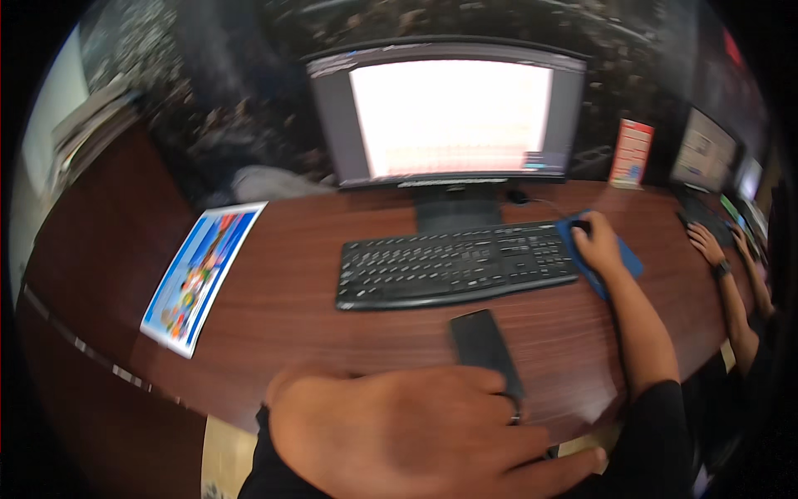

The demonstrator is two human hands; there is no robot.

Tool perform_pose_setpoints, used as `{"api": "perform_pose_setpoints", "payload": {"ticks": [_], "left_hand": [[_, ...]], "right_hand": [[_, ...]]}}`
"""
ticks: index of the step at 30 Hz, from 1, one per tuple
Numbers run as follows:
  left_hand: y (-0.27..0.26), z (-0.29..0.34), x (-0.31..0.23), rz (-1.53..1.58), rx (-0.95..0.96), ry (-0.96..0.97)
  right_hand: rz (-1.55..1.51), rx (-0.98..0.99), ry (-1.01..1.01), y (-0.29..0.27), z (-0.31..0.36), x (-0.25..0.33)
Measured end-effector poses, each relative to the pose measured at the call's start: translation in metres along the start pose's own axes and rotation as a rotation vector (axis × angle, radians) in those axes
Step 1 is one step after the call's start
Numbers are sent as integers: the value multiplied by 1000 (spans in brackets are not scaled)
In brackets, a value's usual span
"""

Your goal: Editing a design file on a computer and organizing layout elements for print.

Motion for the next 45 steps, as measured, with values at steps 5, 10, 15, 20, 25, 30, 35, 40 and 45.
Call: {"api": "perform_pose_setpoints", "payload": {"ticks": [5, 10, 15, 20, 25, 30, 35, 40, 45], "left_hand": [[-18, -6, 4, 93, 365, -93], [-15, -9, 5, 175, 394, -136], [-19, -25, -4, 151, 378, -163], [-14, -24, -7, 148, 214, -102], [-19, -18, 9, 210, 462, -166], [-13, -23, -5, 208, 275, -176], [-14, -13, -3, 62, 422, -133], [-8, -16, 0, 241, 125, -129], [-8, -14, 1, 205, 199, -106]], "right_hand": [[17, -66, 26, 3, 0, 19], [107, 27, 120, -4, 0, 8], [81, -1, 115, -3, -1, 13], [75, -1, 122, -3, -1, 18], [102, -8, 157, -5, 3, 2], [77, 19, 142, -3, -1, 14], [69, 9, 121, -2, -2, 17], [78, 8, 129, -4, 0, 13], [68, 3, 129, 0, -1, 10]]}}
Point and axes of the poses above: each hand's wrist, its own z-axis away from the middle knuckle, its own y-axis out of the palm, x = y × z, the point moved 1 cm from there along -z, towards the middle knuckle, and after that the axes turned 11 degrees about z, right-handed, at the moved point
